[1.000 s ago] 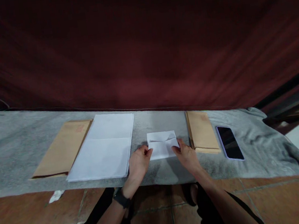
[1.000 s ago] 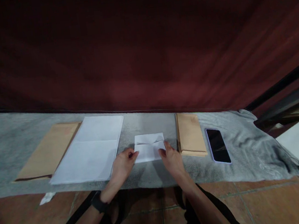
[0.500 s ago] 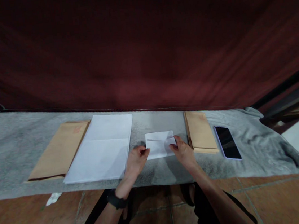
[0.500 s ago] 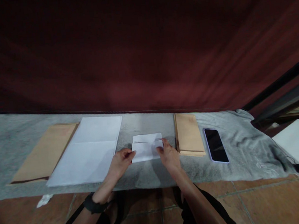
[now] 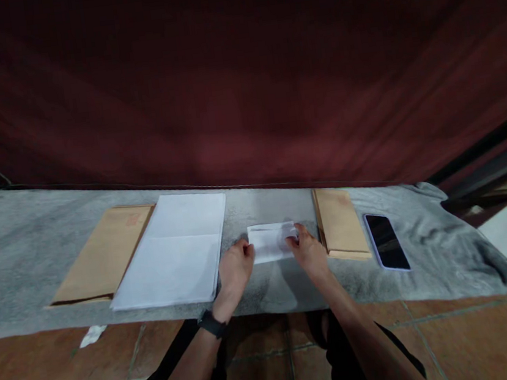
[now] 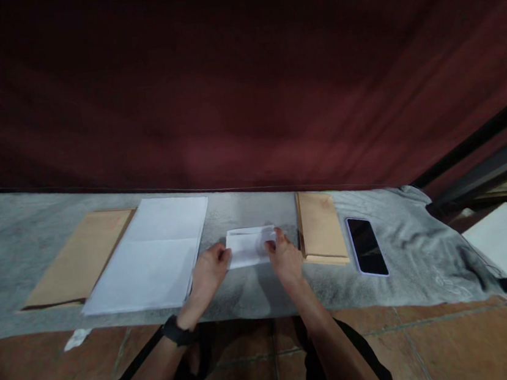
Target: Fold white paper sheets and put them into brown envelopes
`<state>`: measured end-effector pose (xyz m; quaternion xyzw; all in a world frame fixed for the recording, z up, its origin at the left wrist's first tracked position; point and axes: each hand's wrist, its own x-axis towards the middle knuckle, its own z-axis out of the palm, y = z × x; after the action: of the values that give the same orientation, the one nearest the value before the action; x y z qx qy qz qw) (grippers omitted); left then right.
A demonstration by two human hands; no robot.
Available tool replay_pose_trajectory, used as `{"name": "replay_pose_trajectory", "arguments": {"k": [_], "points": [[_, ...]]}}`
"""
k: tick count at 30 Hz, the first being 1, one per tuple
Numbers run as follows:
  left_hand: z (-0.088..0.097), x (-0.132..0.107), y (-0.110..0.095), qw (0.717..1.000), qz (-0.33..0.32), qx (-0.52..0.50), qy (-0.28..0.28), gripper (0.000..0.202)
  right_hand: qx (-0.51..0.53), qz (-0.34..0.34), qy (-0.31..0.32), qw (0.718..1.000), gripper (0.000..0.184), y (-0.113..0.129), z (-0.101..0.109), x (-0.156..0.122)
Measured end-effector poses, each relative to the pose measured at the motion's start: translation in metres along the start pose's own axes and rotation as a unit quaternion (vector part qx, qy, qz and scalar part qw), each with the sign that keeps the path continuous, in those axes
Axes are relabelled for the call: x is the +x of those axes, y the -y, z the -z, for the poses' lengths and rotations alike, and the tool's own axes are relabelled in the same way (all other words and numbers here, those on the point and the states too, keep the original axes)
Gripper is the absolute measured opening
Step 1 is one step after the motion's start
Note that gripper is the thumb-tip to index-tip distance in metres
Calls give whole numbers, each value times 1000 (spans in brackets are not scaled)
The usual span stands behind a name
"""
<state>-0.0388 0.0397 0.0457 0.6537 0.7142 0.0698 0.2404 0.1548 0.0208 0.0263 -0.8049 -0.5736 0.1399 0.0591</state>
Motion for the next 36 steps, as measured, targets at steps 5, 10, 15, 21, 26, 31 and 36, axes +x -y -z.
{"name": "replay_pose_trajectory", "arguments": {"k": [5, 10, 15, 21, 26, 31, 36], "points": [[1, -1, -5, 999, 1, 34, -12, 26, -14, 13, -34, 999, 44, 1, -1, 2], [3, -2, -4, 999, 2, 50, 3, 27, -25, 15, -26, 999, 42, 0, 0, -1], [4, -4, -2, 998, -1, 62, 1, 28, -4, 28, -9, 1000, 41, -3, 1, -6], [2, -5, 0, 998, -2, 68, -4, 28, 18, 40, -5, 999, 39, -5, -2, -8], [2, -5, 0, 998, 3, 68, -2, 28, -1, 43, -24, 999, 38, -3, -3, -10], [-1, -5, 0, 997, -1, 81, -12, 31, -14, 41, -25, 999, 36, -1, -2, -11], [-6, -6, 0, 994, -16, 98, -38, 33, -30, 43, -27, 998, 36, 0, -2, -11]]}}
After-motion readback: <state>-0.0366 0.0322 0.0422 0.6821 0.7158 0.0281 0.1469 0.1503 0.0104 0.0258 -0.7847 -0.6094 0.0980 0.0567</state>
